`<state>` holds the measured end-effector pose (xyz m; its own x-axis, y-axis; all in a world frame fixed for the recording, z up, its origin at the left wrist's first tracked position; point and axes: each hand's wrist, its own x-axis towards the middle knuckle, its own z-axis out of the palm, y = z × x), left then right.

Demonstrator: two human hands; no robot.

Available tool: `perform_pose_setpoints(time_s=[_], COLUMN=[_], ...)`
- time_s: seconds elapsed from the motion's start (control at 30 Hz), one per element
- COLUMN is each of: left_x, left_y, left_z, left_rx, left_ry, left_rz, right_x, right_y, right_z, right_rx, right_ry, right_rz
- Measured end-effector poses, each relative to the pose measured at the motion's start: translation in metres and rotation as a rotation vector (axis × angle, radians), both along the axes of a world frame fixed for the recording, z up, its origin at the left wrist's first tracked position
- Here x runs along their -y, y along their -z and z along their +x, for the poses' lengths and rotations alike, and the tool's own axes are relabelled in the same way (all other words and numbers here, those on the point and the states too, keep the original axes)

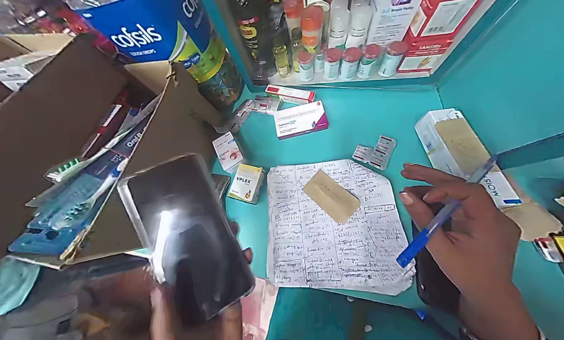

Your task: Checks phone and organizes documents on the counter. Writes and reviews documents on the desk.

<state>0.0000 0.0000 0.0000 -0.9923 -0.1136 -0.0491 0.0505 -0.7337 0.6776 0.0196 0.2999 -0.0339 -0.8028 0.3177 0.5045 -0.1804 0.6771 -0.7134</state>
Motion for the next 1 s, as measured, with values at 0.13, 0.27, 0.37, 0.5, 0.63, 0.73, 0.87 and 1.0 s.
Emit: perform_pose_setpoints(time_s=[0.13,0.27,0.37,0.5,0.63,0.73,0.87,1.0], left_x=[0.002,-0.004,-0.007,-0.007,-0.008,-0.009,-0.006,-0.006], left_y=[0.025,0.045,0.050,0.054,0.056,0.057,0.060,0.057], left_z=[0.005,0.012,0.011,0.009,0.008,0.010,0.010,0.013], left_rx=[0.173,0.308,0.313,0.302,0.307,0.315,0.322,0.378], left_ry=[0.301,0.301,0.326,0.352,0.371,0.369,0.396,0.354], left_rz=[0.143,0.195,0.234,0.258,0.260,0.261,0.263,0.236], right_x=[-0.003,-0.007,-0.009,-0.009,-0.008,-0.008,-0.006,-0.005], right_y=[0.000,-0.004,-0.005,-0.004,-0.004,-0.003,-0.004,-0.003], right_z=[0.001,0.003,0.004,0.005,0.005,0.004,0.003,0.001], right_rx=[-0.026,-0.057,-0.074,-0.090,-0.093,-0.097,-0.100,-0.098], right_ry=[-0.002,0.009,0.010,0.011,0.007,0.000,-0.005,-0.015], right_rz=[-0.011,-0.063,-0.094,-0.093,-0.087,-0.096,-0.098,-0.085])
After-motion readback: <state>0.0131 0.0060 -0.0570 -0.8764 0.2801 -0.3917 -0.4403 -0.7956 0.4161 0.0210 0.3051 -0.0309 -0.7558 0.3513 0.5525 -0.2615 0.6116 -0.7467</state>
